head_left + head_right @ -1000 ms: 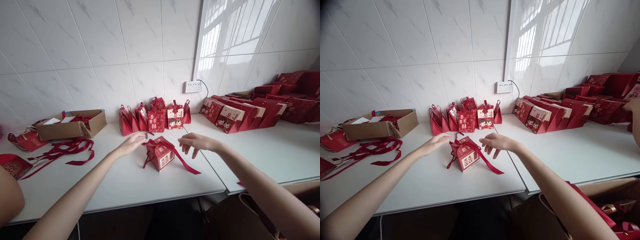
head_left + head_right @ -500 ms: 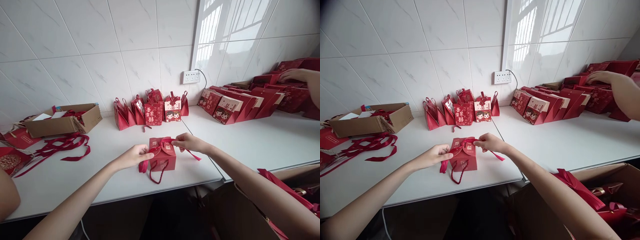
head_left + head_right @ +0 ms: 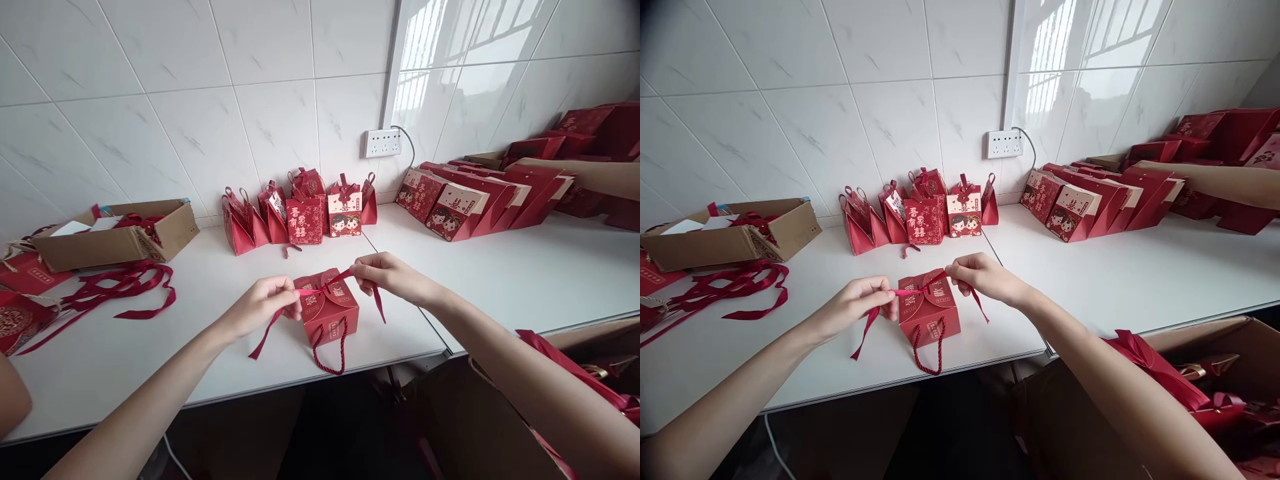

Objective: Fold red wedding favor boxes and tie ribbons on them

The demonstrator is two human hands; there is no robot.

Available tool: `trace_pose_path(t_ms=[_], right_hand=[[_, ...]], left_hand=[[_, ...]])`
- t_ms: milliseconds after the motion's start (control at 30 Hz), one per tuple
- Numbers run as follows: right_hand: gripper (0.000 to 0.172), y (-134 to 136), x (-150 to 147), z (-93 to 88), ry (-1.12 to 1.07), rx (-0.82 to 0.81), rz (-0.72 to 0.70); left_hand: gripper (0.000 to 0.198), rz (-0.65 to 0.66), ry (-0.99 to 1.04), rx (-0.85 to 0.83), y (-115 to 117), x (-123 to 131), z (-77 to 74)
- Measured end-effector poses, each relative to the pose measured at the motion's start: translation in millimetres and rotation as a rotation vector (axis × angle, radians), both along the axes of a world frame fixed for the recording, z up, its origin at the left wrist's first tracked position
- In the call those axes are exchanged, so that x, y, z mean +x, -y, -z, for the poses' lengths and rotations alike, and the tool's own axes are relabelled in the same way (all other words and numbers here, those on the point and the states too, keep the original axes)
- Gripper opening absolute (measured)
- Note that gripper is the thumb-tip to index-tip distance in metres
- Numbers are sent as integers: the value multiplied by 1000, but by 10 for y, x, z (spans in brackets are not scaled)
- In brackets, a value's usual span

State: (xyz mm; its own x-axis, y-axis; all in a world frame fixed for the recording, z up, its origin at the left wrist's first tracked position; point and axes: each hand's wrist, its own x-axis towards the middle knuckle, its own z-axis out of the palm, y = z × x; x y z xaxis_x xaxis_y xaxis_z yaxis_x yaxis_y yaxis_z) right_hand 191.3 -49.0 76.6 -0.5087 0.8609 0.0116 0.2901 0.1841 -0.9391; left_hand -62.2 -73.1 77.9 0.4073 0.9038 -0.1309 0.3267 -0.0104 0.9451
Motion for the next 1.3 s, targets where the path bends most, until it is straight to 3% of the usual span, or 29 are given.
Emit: trace_pose_path(t_ms=[167,333,567,767,900,1167,1300], right_hand=[[34,111,-8,-162,12,-10,-118],[32,198,20,-130,41,-54,-122],[37,306,174,45,8,-174,-48],[37,425,207,58,-28,-251,-92],[38,401,251,101,28,-247,-110],[48,351,269,207,73,-232,-158],[48,341,211,266,35,-192,-146]], left_hand=[[33,-204,119,54,-131,11,-154],[24,-199,-186,374,-119,60,-203],[28,-76,-312,149,119,0,-87],[36,18,-435,44,243,2,-20],[34,46,-341,-35,275,19,58],[32,-34,-43,-237,276,40,124],[38,-19,0,-289,235,48,163]])
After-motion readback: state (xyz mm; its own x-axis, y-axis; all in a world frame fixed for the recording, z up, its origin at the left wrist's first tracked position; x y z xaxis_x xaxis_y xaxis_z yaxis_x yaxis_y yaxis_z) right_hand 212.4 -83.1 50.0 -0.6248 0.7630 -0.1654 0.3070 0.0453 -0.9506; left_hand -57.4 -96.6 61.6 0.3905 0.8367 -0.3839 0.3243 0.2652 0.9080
